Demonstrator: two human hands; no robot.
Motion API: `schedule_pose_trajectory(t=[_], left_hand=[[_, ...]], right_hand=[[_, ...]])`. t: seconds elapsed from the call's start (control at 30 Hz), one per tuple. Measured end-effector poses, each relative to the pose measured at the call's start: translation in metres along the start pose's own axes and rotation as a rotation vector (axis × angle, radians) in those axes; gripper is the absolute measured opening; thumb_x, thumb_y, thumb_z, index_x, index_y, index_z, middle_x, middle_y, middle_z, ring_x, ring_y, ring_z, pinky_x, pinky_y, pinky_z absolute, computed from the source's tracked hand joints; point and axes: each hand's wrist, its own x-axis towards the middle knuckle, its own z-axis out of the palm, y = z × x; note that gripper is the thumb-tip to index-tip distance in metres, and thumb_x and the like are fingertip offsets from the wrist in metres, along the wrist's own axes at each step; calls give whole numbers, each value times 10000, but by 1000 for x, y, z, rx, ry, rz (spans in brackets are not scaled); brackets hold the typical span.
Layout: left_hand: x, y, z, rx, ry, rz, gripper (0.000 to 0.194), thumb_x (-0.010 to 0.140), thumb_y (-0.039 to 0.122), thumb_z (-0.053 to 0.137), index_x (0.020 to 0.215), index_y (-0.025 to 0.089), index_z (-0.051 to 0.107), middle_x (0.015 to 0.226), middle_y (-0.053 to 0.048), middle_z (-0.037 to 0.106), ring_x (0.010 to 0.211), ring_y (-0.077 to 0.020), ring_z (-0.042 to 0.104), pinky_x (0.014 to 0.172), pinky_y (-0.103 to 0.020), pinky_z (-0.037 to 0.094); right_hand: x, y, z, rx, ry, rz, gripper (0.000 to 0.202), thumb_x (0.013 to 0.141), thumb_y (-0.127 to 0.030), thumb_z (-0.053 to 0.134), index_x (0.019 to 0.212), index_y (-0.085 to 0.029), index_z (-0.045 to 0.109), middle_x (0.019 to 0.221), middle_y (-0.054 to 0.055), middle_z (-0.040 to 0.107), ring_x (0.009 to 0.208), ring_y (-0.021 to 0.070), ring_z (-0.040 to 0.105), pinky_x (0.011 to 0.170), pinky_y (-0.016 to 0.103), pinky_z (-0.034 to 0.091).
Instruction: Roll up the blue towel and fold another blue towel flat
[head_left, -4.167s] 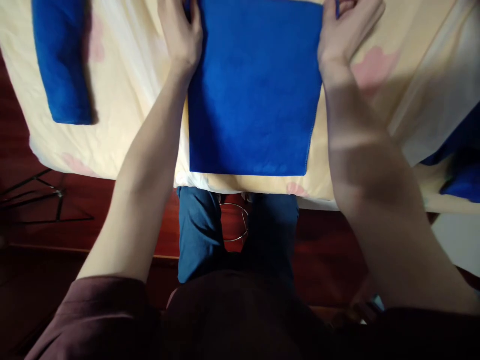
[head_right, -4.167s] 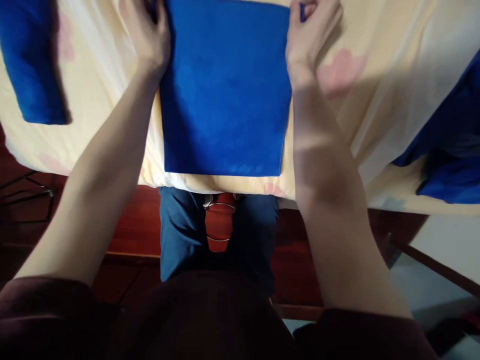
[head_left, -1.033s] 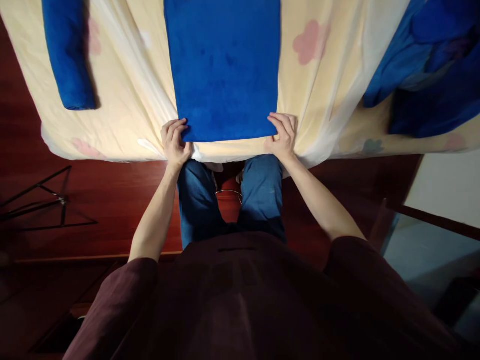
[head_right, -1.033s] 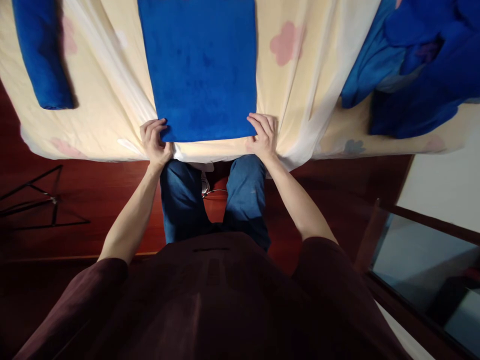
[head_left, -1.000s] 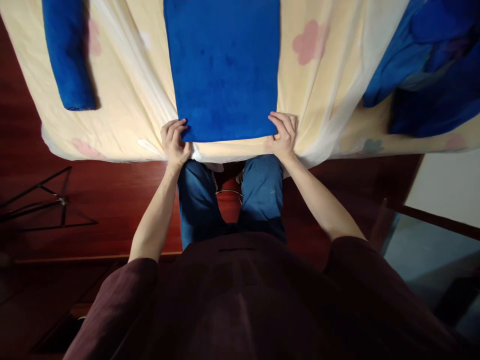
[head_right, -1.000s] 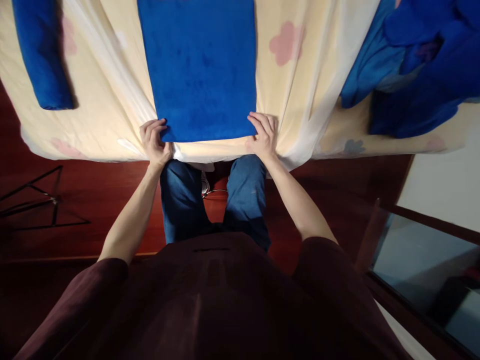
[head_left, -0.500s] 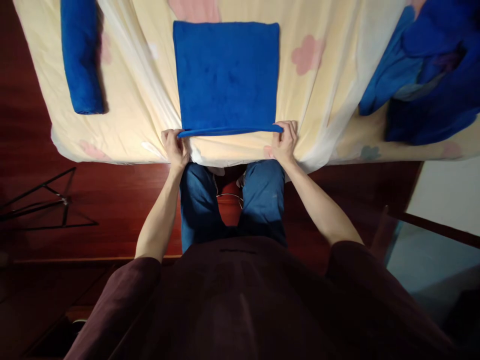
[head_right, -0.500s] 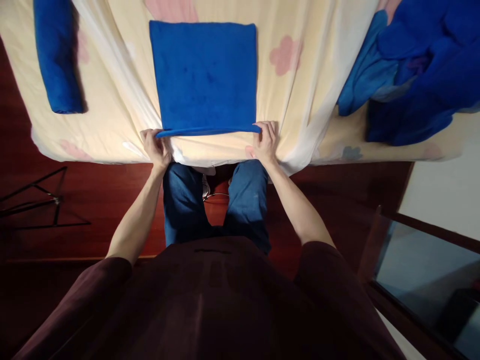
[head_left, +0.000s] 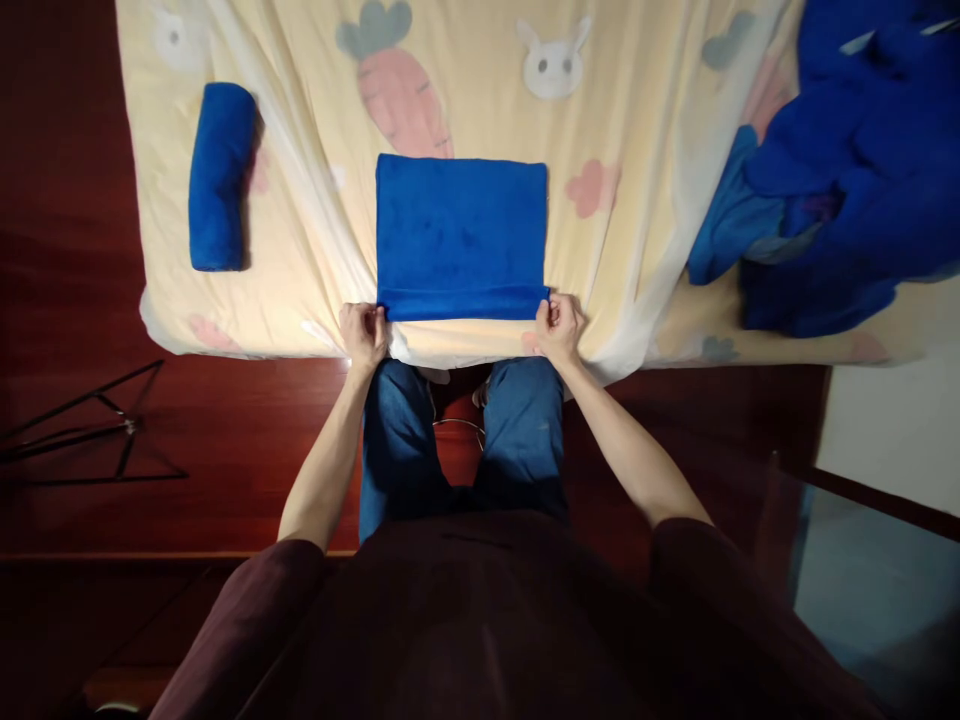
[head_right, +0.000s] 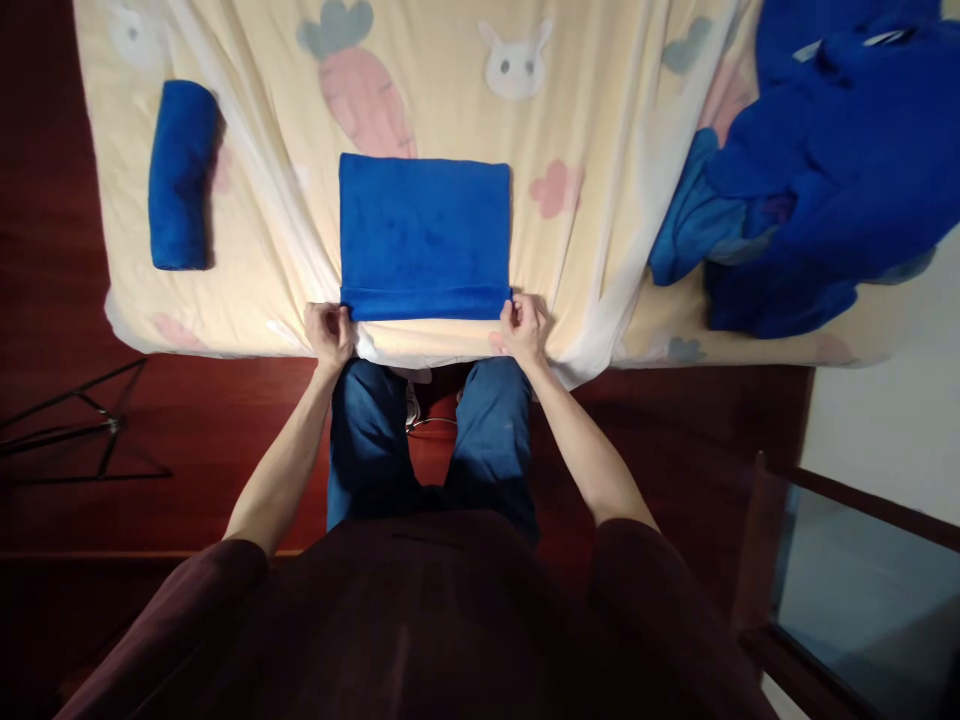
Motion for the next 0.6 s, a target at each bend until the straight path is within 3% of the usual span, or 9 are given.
schedule_pose_trajectory(t=[0.1,0.33,0.6], left_hand=[[-1,-6,2,41,127,33,245,975,491,561,918,253,582,849,-88,616,913,-279,602,917,-506,500],[2,-10,5,12,186,142,210,1011,354,508,989,224,672,877,-88,645,897,-250,593,894,-463,490],[-1,-15,9,-17,163,102,237,1031,370,534,1090,224,710,893,-87,636,930,-254,592,917,-462,484]], right_hand=[[1,-1,0,4,-8,-13,249,1007,-408,451,888,-243,594,691,37,564,712,225,609,764,395,562],[1,3,3,81,23,-66,228,1020,-370,479,952,-210,627,814,63,640,828,213,641,843,382,544],[-1,5,5,101,46,-67,178,994,-324,528,1028,-203,655,802,42,626,803,199,645,830,358,555]])
